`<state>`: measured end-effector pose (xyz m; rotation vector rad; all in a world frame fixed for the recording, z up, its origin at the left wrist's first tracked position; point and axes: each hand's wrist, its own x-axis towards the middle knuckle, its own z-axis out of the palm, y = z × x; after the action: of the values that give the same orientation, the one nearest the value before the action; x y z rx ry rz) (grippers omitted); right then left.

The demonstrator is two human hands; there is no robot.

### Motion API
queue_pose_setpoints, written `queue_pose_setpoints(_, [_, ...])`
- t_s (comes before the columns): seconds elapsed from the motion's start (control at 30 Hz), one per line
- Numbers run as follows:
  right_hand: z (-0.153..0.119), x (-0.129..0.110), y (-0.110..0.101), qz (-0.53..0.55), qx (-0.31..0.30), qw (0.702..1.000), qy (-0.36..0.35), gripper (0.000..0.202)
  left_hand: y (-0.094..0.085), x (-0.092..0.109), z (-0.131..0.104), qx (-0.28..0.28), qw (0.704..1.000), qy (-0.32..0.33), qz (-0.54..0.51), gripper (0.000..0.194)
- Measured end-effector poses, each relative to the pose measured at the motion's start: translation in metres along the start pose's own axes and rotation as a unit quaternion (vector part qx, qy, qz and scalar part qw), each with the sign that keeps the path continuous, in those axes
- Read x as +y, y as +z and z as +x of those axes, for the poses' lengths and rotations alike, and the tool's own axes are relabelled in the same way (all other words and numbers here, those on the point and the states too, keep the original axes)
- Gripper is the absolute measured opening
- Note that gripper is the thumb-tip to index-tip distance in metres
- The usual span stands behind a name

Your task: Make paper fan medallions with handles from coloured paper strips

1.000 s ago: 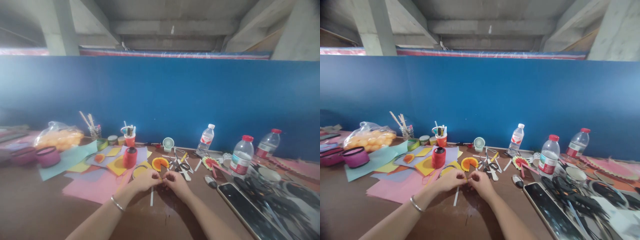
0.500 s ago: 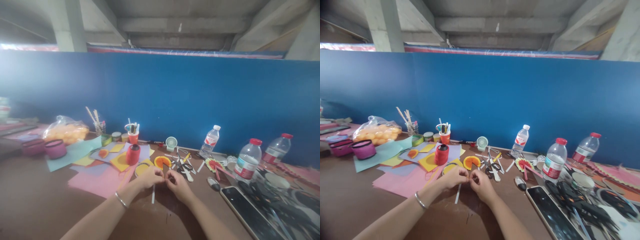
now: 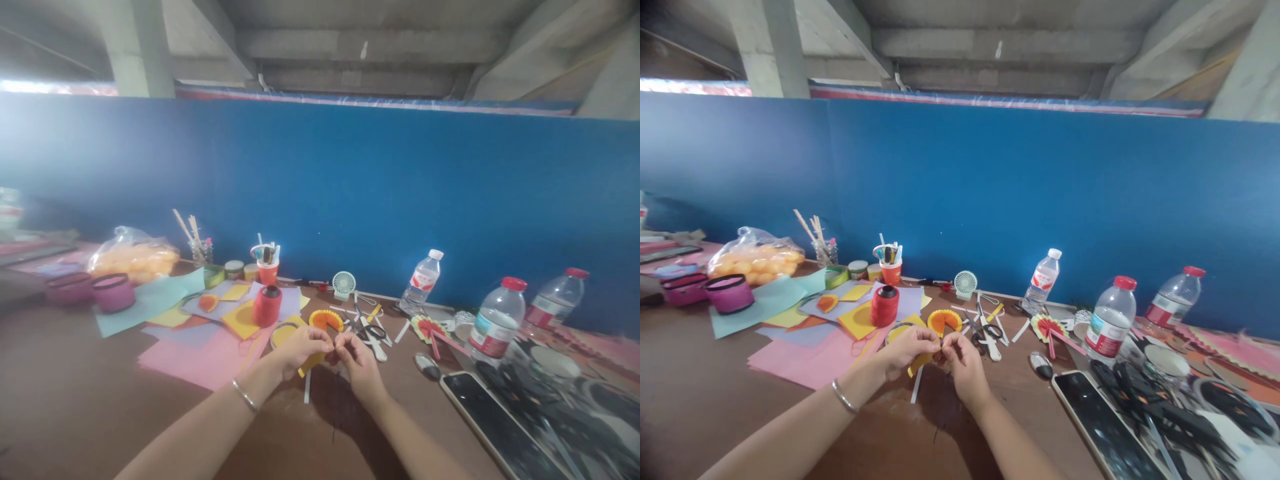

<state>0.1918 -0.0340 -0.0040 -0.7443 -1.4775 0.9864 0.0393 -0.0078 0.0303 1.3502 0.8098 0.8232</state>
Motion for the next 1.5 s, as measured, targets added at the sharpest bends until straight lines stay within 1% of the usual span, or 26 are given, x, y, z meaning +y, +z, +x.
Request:
queue_pose_setpoints(0.07, [0.002, 0.002, -0.008, -0.059, 0.057, 0.997, -0.013, 0.016, -0.005, -0.003, 0.003, 0.024, 1.000, 0.001, -0.011, 0.012])
queue_pose_setpoints(0.1, [0.003, 0.004, -0.012, -0.116, 0.078, 0.990, -0.018, 0.016, -0.008, -0.004, 0.004, 0.040, 0.999, 0.002, -0.015, 0.014])
queue_pose_setpoints(0.13, [0.004, 0.006, -0.017, -0.196, 0.087, 0.976, -0.022, 0.016, -0.011, -0.005, 0.005, 0.058, 0.998, 0.004, -0.018, 0.016])
queue_pose_setpoints(0.17, [0.005, 0.009, -0.022, -0.293, 0.070, 0.953, -0.035, 0.015, -0.013, -0.007, 0.007, 0.077, 0.997, 0.009, -0.019, 0.018])
queue_pose_setpoints(0.23, [0.007, 0.016, -0.028, -0.477, 0.020, 0.877, -0.064, 0.016, -0.016, -0.010, 0.008, 0.110, 0.993, 0.025, -0.021, 0.020])
queue_pose_setpoints(0.3, [0.008, 0.022, -0.028, -0.534, -0.003, 0.843, -0.071, 0.017, -0.018, -0.013, 0.010, 0.129, 0.991, 0.040, -0.025, 0.020])
queue_pose_setpoints(0.33, [0.008, 0.024, -0.027, -0.545, -0.010, 0.835, -0.071, 0.018, -0.018, -0.014, 0.010, 0.134, 0.990, 0.043, -0.029, 0.020])
queue_pose_setpoints(0.47, [0.007, 0.026, -0.019, -0.565, -0.052, 0.821, -0.070, 0.020, -0.021, -0.019, 0.015, 0.141, 0.988, 0.031, -0.058, 0.025])
queue_pose_setpoints(0.53, [0.008, 0.025, -0.018, -0.565, -0.076, 0.819, -0.071, 0.019, -0.022, -0.020, 0.016, 0.142, 0.987, 0.024, -0.072, 0.027])
queue_pose_setpoints(0.63, [0.013, 0.022, -0.021, -0.554, -0.109, 0.823, -0.066, 0.020, -0.021, -0.017, 0.015, 0.139, 0.987, 0.019, -0.082, 0.028])
queue_pose_setpoints(0.77, [0.021, 0.021, -0.029, -0.529, -0.144, 0.835, -0.050, 0.019, -0.018, -0.010, 0.012, 0.140, 0.986, 0.012, -0.084, 0.028])
queue_pose_setpoints(0.9, [0.020, 0.018, -0.034, -0.507, -0.154, 0.847, -0.044, 0.009, -0.016, -0.006, 0.011, 0.142, 0.987, 0.003, -0.079, 0.030])
queue_pose_setpoints(0.93, [0.018, 0.016, -0.034, -0.502, -0.153, 0.850, -0.042, 0.011, -0.016, -0.006, 0.011, 0.145, 0.986, 0.002, -0.078, 0.031])
queue_pose_setpoints(1.0, [0.013, 0.012, -0.033, -0.490, -0.140, 0.859, -0.035, 0.021, -0.015, -0.005, 0.011, 0.154, 0.985, 0.001, -0.077, 0.033])
queue_pose_setpoints(1.07, [0.010, 0.007, -0.030, -0.481, -0.113, 0.869, -0.027, 0.027, -0.015, -0.004, 0.010, 0.161, 0.984, 0.006, -0.073, 0.032])
queue_pose_setpoints(1.13, [0.008, 0.003, -0.026, -0.480, -0.076, 0.873, -0.025, 0.027, -0.013, -0.002, 0.008, 0.157, 0.985, 0.017, -0.063, 0.027])
queue_pose_setpoints(1.2, [0.008, 0.001, -0.020, -0.458, -0.031, 0.888, -0.022, 0.022, -0.011, -0.001, 0.007, 0.145, 0.988, 0.030, -0.050, 0.024])
queue_pose_setpoints(1.27, [0.008, 0.000, -0.014, -0.386, 0.005, 0.923, 0.001, 0.018, -0.007, -0.002, 0.006, 0.137, 0.989, 0.037, -0.036, 0.025])
queue_pose_setpoints(1.33, [0.008, 0.002, -0.007, -0.270, 0.030, 0.961, 0.046, 0.018, -0.004, -0.005, 0.006, 0.144, 0.989, 0.039, -0.025, 0.028])
queue_pose_setpoints(1.37, [0.008, 0.003, -0.003, -0.205, 0.039, 0.975, 0.073, 0.018, -0.002, -0.007, 0.006, 0.149, 0.988, 0.039, -0.022, 0.028])
queue_pose_setpoints(1.43, [0.008, 0.007, 0.004, -0.095, 0.059, 0.986, 0.121, 0.019, 0.003, -0.012, 0.006, 0.150, 0.988, 0.036, -0.020, 0.028])
queue_pose_setpoints(1.5, [0.008, 0.011, 0.010, -0.026, 0.069, 0.986, 0.152, 0.020, 0.006, -0.015, 0.006, 0.141, 0.989, 0.035, -0.020, 0.028])
